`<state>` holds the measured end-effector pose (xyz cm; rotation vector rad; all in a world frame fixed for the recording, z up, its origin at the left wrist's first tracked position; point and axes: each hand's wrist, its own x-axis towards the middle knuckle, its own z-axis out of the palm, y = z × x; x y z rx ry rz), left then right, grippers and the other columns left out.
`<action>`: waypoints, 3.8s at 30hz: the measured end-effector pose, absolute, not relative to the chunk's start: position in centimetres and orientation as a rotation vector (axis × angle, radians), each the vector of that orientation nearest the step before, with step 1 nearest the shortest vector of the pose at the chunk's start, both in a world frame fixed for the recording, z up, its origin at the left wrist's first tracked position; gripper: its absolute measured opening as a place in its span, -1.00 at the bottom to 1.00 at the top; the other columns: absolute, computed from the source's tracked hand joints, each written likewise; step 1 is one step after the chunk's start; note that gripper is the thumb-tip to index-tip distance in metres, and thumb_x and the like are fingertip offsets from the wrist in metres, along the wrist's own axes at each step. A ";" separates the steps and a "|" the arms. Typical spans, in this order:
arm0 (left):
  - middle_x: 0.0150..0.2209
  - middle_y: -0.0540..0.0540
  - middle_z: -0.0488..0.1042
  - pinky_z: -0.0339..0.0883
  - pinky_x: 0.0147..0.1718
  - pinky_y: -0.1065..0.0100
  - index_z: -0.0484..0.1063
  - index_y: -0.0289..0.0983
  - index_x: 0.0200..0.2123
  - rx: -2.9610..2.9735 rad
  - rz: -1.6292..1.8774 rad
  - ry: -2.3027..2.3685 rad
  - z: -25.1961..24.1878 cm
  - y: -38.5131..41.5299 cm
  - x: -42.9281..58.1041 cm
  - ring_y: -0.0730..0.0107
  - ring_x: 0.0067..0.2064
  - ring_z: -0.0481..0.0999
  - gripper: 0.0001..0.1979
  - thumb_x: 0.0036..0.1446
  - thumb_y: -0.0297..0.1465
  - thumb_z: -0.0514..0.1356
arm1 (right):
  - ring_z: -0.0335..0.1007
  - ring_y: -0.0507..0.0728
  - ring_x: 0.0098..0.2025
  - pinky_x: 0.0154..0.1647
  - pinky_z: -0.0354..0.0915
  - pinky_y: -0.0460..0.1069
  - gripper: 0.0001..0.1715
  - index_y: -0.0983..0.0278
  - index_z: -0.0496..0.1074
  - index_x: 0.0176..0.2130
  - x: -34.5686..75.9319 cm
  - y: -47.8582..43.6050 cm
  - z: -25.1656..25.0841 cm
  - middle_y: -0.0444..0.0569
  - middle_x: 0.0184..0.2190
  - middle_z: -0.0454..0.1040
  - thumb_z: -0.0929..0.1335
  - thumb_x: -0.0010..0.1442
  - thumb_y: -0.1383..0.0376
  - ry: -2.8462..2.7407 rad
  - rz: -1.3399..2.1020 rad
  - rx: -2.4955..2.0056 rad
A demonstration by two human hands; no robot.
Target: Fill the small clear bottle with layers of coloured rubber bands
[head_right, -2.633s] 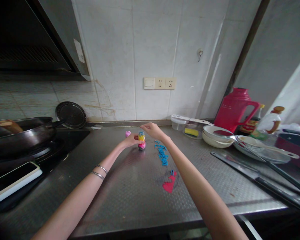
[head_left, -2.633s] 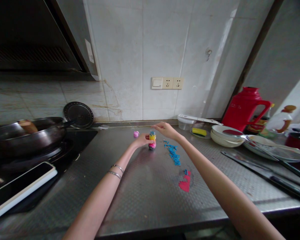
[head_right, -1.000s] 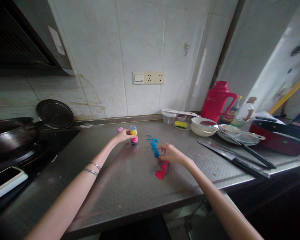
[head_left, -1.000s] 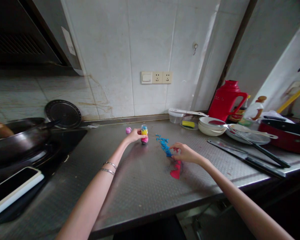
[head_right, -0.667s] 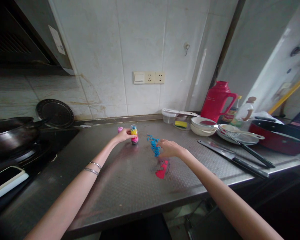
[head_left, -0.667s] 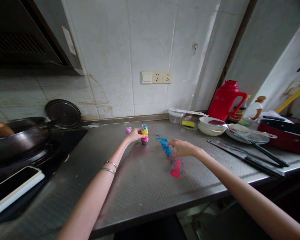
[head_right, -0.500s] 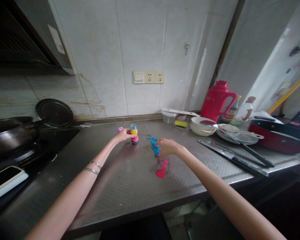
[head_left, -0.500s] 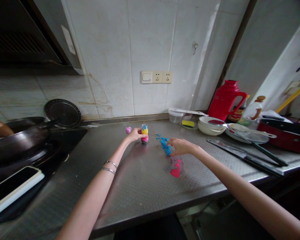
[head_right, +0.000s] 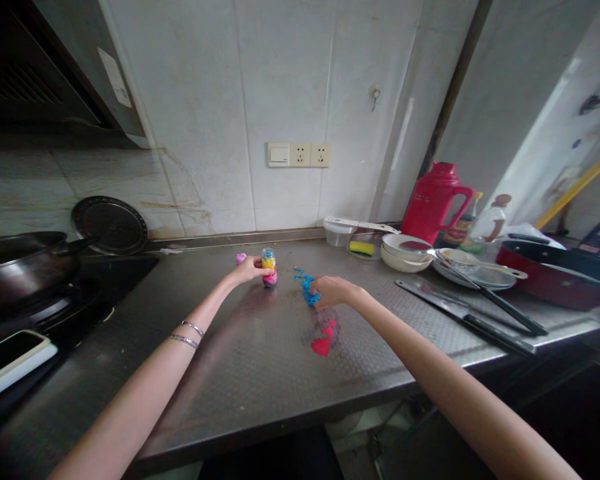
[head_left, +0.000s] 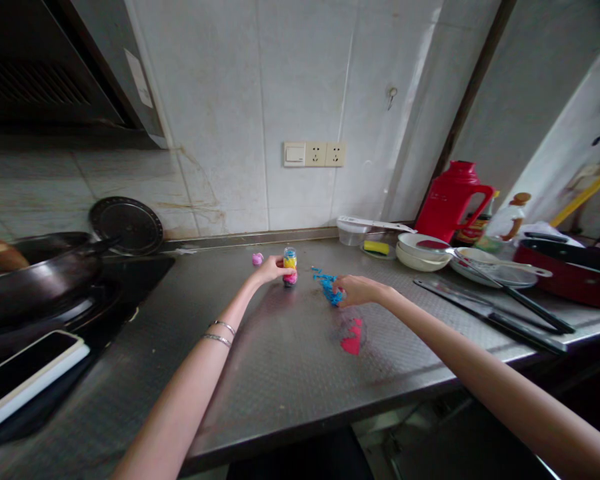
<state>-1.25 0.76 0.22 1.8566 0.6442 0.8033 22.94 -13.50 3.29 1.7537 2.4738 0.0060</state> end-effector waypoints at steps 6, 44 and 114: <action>-0.28 -0.18 0.50 0.31 -0.21 0.31 0.43 -0.40 -0.32 1.861 0.807 0.629 -0.1 1.0 -1.3 0.39 -0.29 0.47 -0.69 -0.21 -0.39 0.31 | 0.40 0.08 -0.29 -0.41 0.16 -0.15 -0.68 0.22 0.44 -0.24 23.2 -12.5 2.9 -0.03 -0.26 0.49 0.33 -0.06 0.20 2.532 -0.043 1.653; -0.35 -0.10 0.48 0.30 -0.27 0.38 0.40 -0.39 -0.32 1.866 0.795 0.619 0.2 0.7 -1.3 0.44 -0.33 0.45 -0.71 -0.18 -0.40 0.28 | 0.22 -0.05 -0.53 -0.54 0.09 -0.17 -0.75 0.37 0.53 -0.36 15.9 -2.7 11.9 -0.12 -0.55 0.46 0.34 -0.08 0.31 3.024 -0.231 1.748; -0.27 -0.18 0.50 0.31 -0.20 0.30 0.42 -0.42 -0.31 1.783 0.807 0.639 0.0 0.7 -1.3 0.38 -0.28 0.47 -0.64 -0.24 -0.40 0.33 | 0.39 0.02 -0.45 -0.56 0.30 -0.18 -0.71 0.38 0.48 -0.28 20.6 -0.2 8.9 0.06 -0.33 0.51 0.32 -0.09 0.45 2.407 -0.456 2.101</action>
